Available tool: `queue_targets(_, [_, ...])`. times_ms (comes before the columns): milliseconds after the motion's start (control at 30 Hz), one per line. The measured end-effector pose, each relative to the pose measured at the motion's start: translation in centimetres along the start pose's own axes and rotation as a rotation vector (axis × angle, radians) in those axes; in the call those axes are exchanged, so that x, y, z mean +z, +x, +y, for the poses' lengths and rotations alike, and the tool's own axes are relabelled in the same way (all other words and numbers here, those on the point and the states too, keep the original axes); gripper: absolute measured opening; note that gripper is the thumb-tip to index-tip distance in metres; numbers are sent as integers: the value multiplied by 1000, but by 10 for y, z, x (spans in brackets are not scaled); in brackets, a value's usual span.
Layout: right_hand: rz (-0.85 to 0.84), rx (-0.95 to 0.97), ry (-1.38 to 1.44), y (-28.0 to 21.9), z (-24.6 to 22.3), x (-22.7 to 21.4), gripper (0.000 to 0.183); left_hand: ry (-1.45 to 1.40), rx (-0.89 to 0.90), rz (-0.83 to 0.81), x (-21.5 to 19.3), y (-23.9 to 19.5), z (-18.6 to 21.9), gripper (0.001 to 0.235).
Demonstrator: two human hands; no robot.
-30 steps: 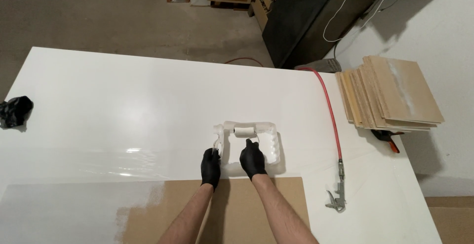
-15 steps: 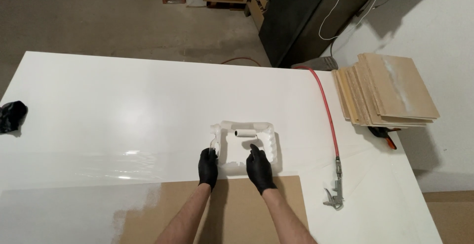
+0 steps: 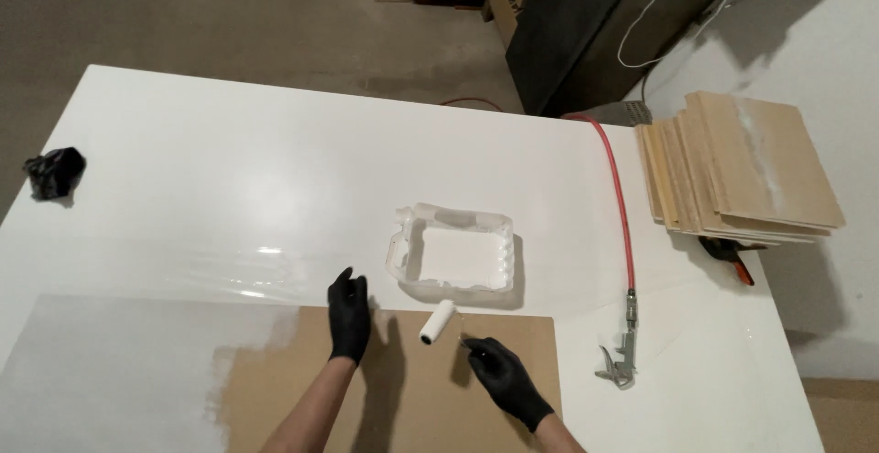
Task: Applying white paint to a wooden board using a small roller and a paint tray.
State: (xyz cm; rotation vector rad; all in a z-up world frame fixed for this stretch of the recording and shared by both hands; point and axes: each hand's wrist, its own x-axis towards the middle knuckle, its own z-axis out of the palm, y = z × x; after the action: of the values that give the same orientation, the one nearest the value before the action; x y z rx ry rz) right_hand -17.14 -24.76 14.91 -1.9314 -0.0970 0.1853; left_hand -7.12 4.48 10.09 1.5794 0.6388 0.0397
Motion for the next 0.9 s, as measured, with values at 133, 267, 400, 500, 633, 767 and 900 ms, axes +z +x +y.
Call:
queue_targets(133, [-245, -169, -273, 15, -1, 32, 40, 210, 84, 127, -97, -76, -37, 46])
queue_targets(267, [-470, -221, -467, 34, -4, 75, 43, 218, 79, 174, -202, -134, -151, 35])
queue_targets(400, [-523, -192, -525, 43, -11, 107, 43, -55, -53, 361, -293, -131, -283, 31])
queue_targets(500, [-490, -282, -574, 49, -16, 117, 41, -113, 52, 575, -328, -142, -259, 22])
queue_targets(633, [-497, -247, -641, 41, -31, 119, 40, 270, -55, 595, -367, -140, -214, 29])
queue_targets(767, [-494, -132, -622, 25, -60, 115, 40, 243, 89, 649, -373, -120, -198, 34])
queue_targets(900, [-457, -298, -668, 27, -38, 111, 40, 593, 293, 831, -378, -76, -230, 33])
